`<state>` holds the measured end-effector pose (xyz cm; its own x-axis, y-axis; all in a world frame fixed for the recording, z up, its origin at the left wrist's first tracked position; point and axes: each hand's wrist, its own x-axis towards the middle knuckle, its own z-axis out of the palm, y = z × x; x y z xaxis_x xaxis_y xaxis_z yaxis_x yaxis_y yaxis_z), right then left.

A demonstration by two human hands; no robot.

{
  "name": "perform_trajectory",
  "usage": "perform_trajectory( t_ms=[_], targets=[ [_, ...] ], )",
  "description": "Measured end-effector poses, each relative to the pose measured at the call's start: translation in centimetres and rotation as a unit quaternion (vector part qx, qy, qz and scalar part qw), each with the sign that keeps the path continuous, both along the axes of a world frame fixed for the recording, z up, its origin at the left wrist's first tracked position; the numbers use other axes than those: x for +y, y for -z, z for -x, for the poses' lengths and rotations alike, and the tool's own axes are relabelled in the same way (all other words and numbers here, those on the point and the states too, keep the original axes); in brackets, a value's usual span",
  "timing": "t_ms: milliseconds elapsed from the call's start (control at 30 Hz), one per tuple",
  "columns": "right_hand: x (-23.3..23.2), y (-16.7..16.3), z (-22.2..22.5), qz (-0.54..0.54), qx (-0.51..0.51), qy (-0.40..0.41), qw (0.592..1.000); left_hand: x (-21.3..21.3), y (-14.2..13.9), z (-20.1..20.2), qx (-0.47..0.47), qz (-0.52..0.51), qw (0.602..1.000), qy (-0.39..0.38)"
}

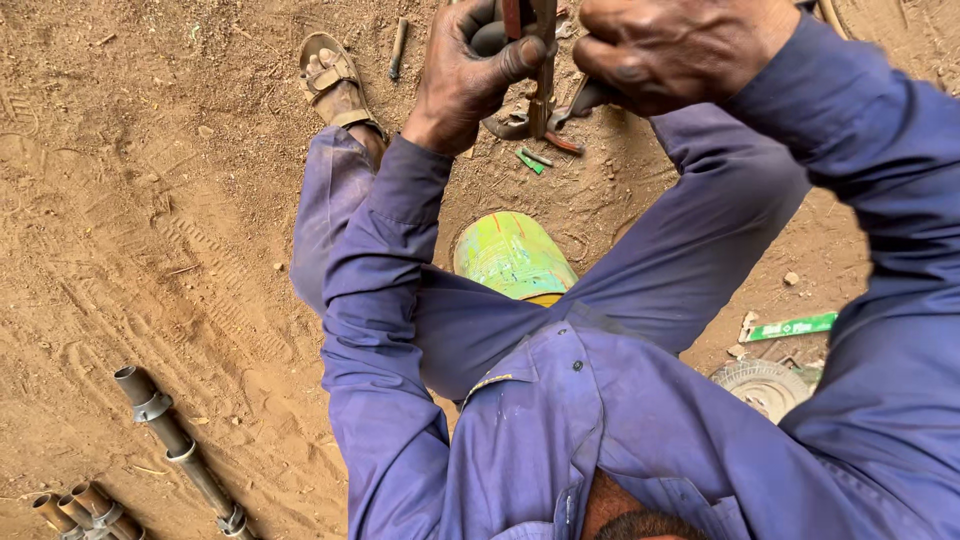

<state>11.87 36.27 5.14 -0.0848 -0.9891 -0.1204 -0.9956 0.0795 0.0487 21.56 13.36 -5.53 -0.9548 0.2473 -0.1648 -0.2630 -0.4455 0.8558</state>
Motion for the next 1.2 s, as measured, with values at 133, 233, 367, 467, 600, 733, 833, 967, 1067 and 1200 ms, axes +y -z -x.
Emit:
perform_trajectory(
  t_ms=[133,233,367,467,600,733,833,967,1067,1200],
  targets=[
    [-1.5,0.2,0.3,-0.004,-0.023,-0.037,0.999,-0.2,-0.2,0.0,0.018,0.009,1.000,0.007],
    [-1.4,0.5,0.6,0.095,-0.089,-0.054,0.990,0.2,-0.2,0.0,0.029,0.017,0.999,0.004],
    [-0.2,1.5,0.8,0.008,-0.088,-0.042,0.995,0.4,-0.2,-0.2,0.030,0.040,0.999,-0.002],
    [0.3,2.9,-0.2,0.024,-0.117,0.008,0.993,0.1,-0.2,-0.3,0.022,0.068,0.997,-0.002],
    [0.7,3.6,-0.8,0.047,-0.080,0.028,0.995,0.4,-0.2,-0.2,-0.008,0.136,0.991,0.007],
    [0.8,3.1,-0.2,0.075,-0.050,-0.015,0.996,0.8,-0.1,-0.5,-0.003,0.036,0.999,0.005],
    [1.3,3.9,0.3,0.128,-0.006,-0.050,0.990,0.8,-0.2,-0.7,0.005,0.012,1.000,0.009],
    [3.3,7.2,0.2,0.098,-0.092,-0.005,0.991,1.0,-0.7,-0.7,0.007,0.093,0.995,-0.026],
    [3.6,10.0,-2.3,0.112,-0.213,0.102,0.965,1.3,-1.3,-0.5,0.014,0.068,0.994,-0.079],
    [-2.0,13.1,-12.8,0.372,-0.760,0.464,0.261,1.3,-1.7,-0.4,0.094,0.101,0.975,-0.172]
  ],
)
